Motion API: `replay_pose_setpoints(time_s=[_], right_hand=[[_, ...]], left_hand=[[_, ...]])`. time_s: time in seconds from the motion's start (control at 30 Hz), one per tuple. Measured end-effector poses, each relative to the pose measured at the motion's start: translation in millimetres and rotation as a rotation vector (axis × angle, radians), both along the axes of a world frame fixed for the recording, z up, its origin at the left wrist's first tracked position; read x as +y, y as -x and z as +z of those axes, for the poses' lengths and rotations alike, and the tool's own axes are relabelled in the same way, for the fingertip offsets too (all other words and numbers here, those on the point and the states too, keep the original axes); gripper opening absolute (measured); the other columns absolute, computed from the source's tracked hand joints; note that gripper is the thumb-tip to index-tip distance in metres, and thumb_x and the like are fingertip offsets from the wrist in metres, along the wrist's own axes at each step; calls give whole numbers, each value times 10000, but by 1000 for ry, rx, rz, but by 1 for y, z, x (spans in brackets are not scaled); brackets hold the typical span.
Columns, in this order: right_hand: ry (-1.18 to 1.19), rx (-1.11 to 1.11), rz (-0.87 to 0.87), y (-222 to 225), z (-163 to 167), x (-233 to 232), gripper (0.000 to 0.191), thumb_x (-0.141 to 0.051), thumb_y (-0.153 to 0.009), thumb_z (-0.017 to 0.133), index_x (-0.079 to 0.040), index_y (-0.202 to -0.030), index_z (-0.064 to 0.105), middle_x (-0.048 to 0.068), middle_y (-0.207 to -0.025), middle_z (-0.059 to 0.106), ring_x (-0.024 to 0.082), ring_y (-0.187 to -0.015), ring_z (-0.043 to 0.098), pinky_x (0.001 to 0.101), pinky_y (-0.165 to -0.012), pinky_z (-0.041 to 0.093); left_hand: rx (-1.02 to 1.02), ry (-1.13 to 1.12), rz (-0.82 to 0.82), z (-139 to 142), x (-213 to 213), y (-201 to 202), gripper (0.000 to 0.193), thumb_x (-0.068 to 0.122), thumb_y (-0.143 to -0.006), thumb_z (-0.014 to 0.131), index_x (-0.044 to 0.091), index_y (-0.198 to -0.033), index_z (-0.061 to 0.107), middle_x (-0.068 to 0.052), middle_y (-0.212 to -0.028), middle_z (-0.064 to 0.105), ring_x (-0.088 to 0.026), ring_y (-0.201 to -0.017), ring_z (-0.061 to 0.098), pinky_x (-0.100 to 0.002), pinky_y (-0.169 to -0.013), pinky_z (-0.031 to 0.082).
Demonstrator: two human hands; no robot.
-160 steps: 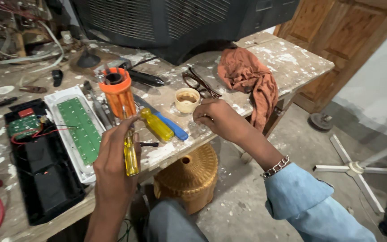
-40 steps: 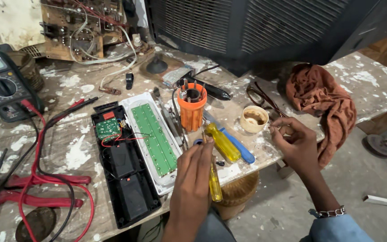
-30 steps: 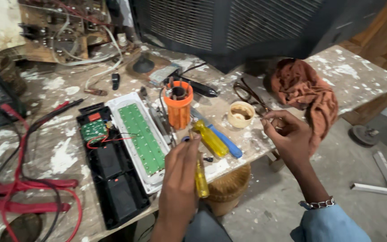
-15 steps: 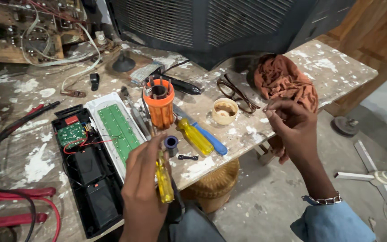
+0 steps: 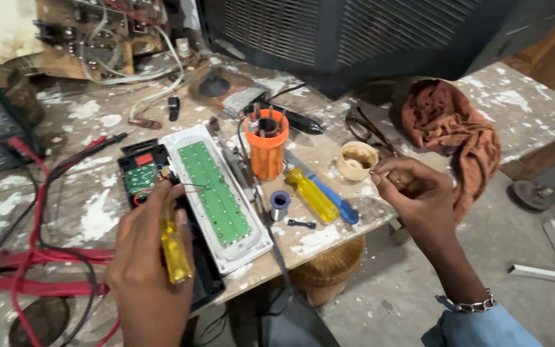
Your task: The person tests a small circuit board with multimeter probes, then solders components on the board of a disassembled rechargeable LED light using a soldering iron. They reposition the board and housing, use a screwdriver on the assembly, and finish by handling a spool of solder wire.
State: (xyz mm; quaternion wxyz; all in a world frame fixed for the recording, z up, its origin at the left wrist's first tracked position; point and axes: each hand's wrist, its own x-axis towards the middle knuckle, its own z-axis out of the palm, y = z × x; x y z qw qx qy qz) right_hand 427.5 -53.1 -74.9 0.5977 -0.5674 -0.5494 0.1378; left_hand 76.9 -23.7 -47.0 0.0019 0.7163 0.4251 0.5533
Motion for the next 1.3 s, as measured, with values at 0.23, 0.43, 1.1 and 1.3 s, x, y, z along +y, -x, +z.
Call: replay_pose_setpoints(time_s=[0.23,0.43,1.1,1.3], right_hand=[[-34,-188,53,38,20,11,127,-3,-923,732,33,-1045,726,9,-965,729,-1,-802,592,161,-665,480],[70,-196,2,50,37,19,145,-36,-959,755,25,-1091,754,34,-797,660,26,-709,530,190,-607,421],[152,-758,333,70,20,16,207,-102,-835,743,-78,-1035,790,59,-1040,772,203,-945,724,328,-834,596],[45,-946,289,84,20,2,184,-92,-799,753,-44,-976,764,75,-962,722,275,-919,631,385,-812,535]], left_hand=[[-43,121,110,-17,10,27,432,-30,-949,681,-14,-1375,610,-219,-1190,697,-364,-1096,692,-442,-915,543],[-86,109,30,-26,15,28,458,-47,-924,659,-18,-1377,591,-193,-1203,717,-347,-1125,707,-425,-939,550],[-56,133,29,-26,16,27,392,-38,-940,654,-32,-1330,615,-189,-1165,730,-343,-1076,721,-420,-885,559],[-32,98,57,-29,16,23,375,-17,-965,662,-15,-1338,622,-178,-1165,737,-328,-1081,725,-420,-902,560]])
